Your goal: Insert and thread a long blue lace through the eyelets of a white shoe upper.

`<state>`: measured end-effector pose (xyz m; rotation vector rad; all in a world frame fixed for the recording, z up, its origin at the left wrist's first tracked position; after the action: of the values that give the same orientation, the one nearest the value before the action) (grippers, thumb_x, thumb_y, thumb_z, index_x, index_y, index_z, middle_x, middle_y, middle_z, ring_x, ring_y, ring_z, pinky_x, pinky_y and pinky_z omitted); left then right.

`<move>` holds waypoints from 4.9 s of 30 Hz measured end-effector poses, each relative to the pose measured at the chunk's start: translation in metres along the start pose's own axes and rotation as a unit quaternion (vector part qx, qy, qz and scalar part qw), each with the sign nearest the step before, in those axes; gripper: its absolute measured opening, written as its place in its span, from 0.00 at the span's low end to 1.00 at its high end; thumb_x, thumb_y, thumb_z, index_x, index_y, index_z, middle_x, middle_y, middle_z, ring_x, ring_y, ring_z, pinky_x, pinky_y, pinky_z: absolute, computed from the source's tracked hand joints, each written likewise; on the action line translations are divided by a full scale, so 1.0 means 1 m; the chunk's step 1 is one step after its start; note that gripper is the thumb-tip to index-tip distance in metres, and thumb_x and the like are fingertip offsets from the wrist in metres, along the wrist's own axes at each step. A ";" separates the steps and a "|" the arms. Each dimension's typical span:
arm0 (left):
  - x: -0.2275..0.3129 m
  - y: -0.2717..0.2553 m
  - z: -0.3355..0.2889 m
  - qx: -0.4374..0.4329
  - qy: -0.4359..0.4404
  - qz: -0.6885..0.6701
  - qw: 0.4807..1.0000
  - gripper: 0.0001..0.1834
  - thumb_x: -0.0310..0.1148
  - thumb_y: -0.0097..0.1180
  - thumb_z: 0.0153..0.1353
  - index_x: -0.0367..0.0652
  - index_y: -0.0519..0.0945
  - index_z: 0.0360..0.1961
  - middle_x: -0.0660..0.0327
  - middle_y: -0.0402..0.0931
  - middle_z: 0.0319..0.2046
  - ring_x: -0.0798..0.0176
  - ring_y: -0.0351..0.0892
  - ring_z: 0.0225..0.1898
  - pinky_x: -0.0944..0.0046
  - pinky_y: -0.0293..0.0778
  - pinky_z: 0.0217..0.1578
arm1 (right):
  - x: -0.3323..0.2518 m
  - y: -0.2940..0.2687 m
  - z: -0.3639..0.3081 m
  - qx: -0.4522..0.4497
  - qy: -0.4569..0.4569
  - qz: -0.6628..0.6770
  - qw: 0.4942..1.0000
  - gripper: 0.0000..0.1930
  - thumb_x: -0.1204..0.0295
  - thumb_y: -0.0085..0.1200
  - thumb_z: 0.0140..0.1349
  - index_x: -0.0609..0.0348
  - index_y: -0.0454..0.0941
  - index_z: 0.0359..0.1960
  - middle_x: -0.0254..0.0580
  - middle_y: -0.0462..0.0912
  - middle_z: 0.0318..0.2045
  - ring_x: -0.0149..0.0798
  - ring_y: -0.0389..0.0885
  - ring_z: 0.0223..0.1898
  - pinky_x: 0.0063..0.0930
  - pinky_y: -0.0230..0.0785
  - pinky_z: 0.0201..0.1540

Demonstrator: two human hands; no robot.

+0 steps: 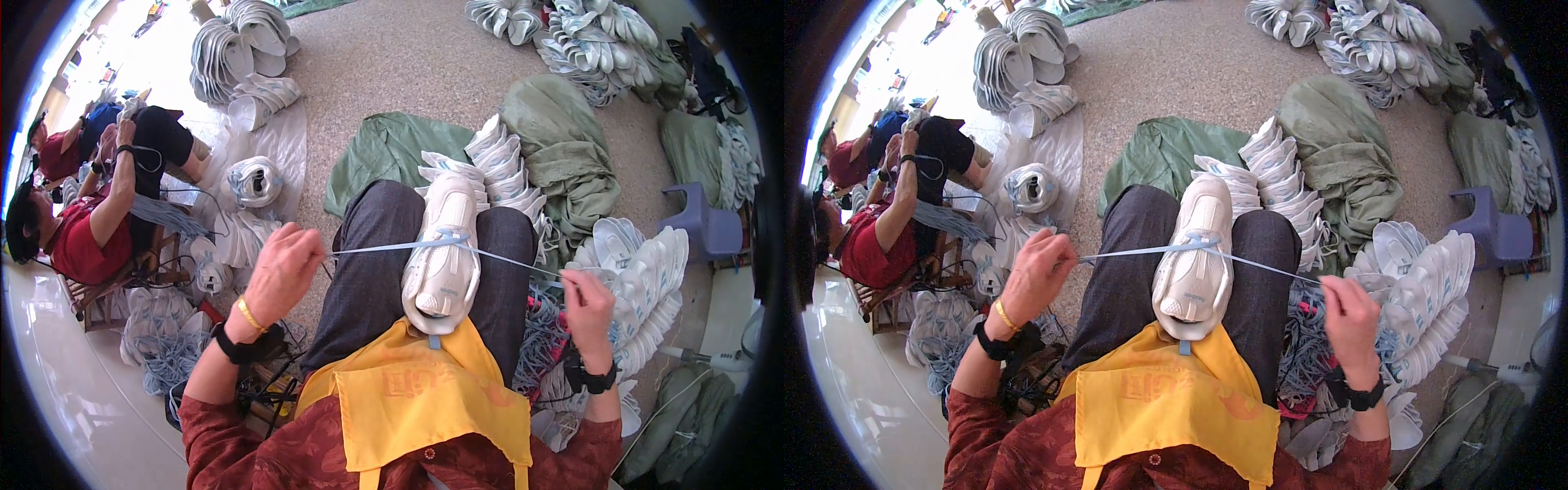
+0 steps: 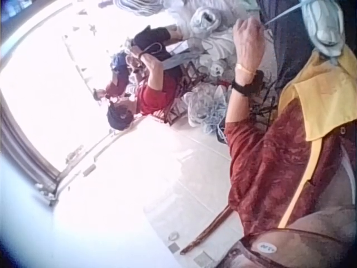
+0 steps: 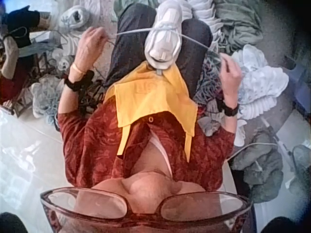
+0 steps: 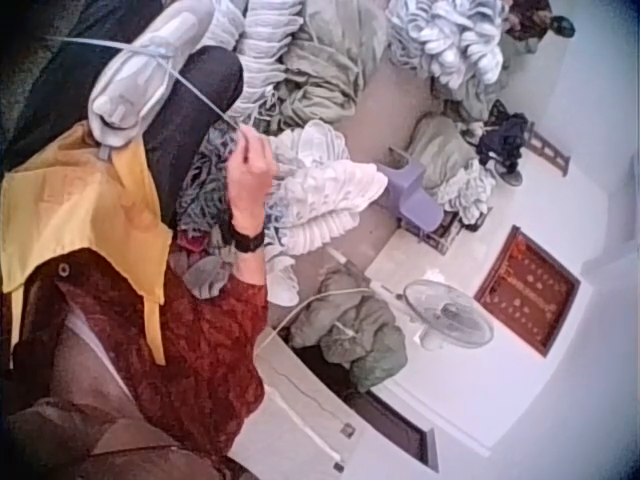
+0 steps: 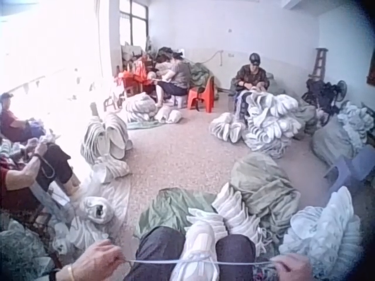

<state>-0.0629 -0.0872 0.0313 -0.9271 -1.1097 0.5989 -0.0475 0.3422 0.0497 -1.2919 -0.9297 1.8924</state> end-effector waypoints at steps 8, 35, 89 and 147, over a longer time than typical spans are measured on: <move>-0.062 -0.061 -0.047 0.053 -0.111 0.052 0.991 0.07 0.19 0.62 0.56 0.35 0.74 0.30 0.54 0.74 0.26 0.51 0.74 0.32 0.55 0.71 0.36 | 0.121 -0.078 -0.070 0.059 0.208 -0.043 0.975 0.09 0.80 0.56 0.67 0.65 0.85 0.46 0.49 0.86 0.36 0.40 0.83 0.32 0.32 0.74 0.35; -0.216 -0.213 -0.174 0.165 -0.262 0.135 0.941 0.08 0.16 0.58 0.59 0.36 0.71 0.33 0.60 0.73 0.23 0.69 0.72 0.25 0.64 0.71 0.30 | 0.352 -0.228 -0.229 0.174 0.344 -0.042 0.922 0.15 0.77 0.50 0.74 0.61 0.83 0.57 0.39 0.85 0.34 0.27 0.78 0.27 0.22 0.74 0.31; 0.067 0.068 0.013 -0.052 -0.076 -0.352 0.932 0.06 0.19 0.61 0.63 0.34 0.74 0.33 0.55 0.85 0.43 0.67 0.82 0.40 0.65 0.77 0.39 | -0.041 0.090 0.000 -0.088 0.154 0.315 0.932 0.10 0.79 0.54 0.71 0.70 0.84 0.50 0.46 0.87 0.35 0.34 0.88 0.31 0.25 0.81 0.36; 0.043 0.111 0.059 -0.021 -0.128 -0.507 0.852 0.05 0.16 0.55 0.67 0.35 0.74 0.34 0.54 0.81 0.50 0.72 0.79 0.41 0.68 0.79 0.46 | -0.030 0.127 0.049 -0.023 0.124 0.385 0.914 0.02 0.83 0.64 0.62 0.68 0.84 0.35 0.38 0.88 0.31 0.26 0.87 0.33 0.21 0.80 0.37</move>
<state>-0.0984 0.0226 -0.0346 -0.1880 -1.6564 -0.1951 -0.1010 0.2401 -0.0293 -2.0802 -0.3366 2.1797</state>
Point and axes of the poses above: each hand's wrist, its own z-axis towards the middle knuckle, its own y-axis out of the palm, x = y × z, the point moved 7 cm from there along z, towards the middle knuckle
